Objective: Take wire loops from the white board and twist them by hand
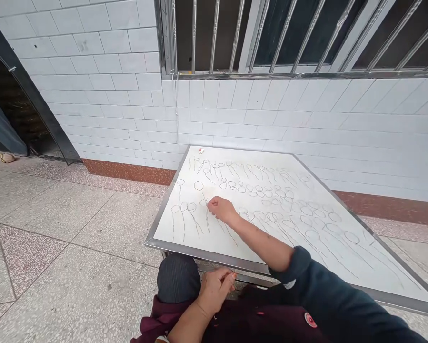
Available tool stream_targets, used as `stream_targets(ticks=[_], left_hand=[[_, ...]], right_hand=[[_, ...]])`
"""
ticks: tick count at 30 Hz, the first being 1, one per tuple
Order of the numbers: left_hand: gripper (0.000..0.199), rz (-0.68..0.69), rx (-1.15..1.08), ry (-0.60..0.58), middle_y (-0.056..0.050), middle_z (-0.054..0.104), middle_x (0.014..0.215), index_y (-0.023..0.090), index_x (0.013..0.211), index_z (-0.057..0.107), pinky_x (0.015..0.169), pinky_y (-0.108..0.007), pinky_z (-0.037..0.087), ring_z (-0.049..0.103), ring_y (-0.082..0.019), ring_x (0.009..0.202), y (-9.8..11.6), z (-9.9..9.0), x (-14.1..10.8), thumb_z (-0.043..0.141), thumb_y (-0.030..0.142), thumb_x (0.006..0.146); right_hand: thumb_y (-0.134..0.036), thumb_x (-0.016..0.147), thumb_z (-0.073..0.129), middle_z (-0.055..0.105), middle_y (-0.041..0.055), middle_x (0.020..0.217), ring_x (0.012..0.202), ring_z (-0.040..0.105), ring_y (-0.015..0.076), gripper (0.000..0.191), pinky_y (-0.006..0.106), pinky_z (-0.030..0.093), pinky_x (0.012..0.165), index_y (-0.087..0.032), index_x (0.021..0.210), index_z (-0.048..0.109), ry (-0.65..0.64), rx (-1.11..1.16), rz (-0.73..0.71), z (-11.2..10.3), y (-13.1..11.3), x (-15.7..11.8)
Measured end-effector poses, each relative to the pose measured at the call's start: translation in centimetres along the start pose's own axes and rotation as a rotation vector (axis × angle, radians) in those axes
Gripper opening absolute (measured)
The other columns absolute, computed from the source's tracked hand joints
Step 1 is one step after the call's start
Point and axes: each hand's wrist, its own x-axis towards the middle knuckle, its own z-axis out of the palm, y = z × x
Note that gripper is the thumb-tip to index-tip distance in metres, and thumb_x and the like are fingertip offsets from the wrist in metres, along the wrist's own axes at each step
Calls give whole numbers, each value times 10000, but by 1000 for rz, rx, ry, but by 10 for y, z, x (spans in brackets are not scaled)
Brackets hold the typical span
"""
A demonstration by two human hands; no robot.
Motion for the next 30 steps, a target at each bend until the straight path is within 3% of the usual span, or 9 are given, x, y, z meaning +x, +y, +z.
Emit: stream_targets(ticks=[5,8,15,21,26,30], left_hand=[[312,-97,162,-87,-16,673,608,183,811,739,634,-271,430,595,-165,580,-16,-1,11,523,400,868],[258,-141,232,-112,-16,687,638,195,798,750,634,-274,411,597,-172,608,-21,2,12,581,389,813],[246,-199,272,-132,-12,712,697,217,864,768,631,-266,397,608,-166,644,-28,6,14,609,380,772],[270,-217,275,-135,-12,716,714,218,916,765,657,-267,409,613,-169,663,-32,6,18,608,384,772],[273,-209,287,-137,-19,706,717,212,914,761,661,-275,408,606,-176,670,-32,4,18,581,380,795],[276,-195,289,-159,-18,691,686,210,909,760,667,-276,411,600,-175,653,-30,3,17,553,369,820]], right_hand=[[-327,951,565,638,74,1105,907,642,169,252,353,559,782,-153,1128,607,-99,-68,105,18,-14,62],[-331,955,558,609,88,1199,995,627,195,283,395,545,852,-173,1187,592,-127,-120,152,26,-19,89],[-328,953,562,602,92,1214,1010,623,201,291,403,541,862,-173,1198,586,-173,-156,194,46,-25,118],[-342,955,558,626,84,1147,942,638,182,282,375,554,812,-159,1167,595,-158,-70,98,49,-27,104],[-338,956,506,693,-1,965,674,627,92,177,216,497,587,-206,958,624,-99,-2,-36,41,-14,57],[-300,902,536,708,-22,866,572,600,79,135,194,435,501,-216,840,623,-97,0,-59,34,10,23]])
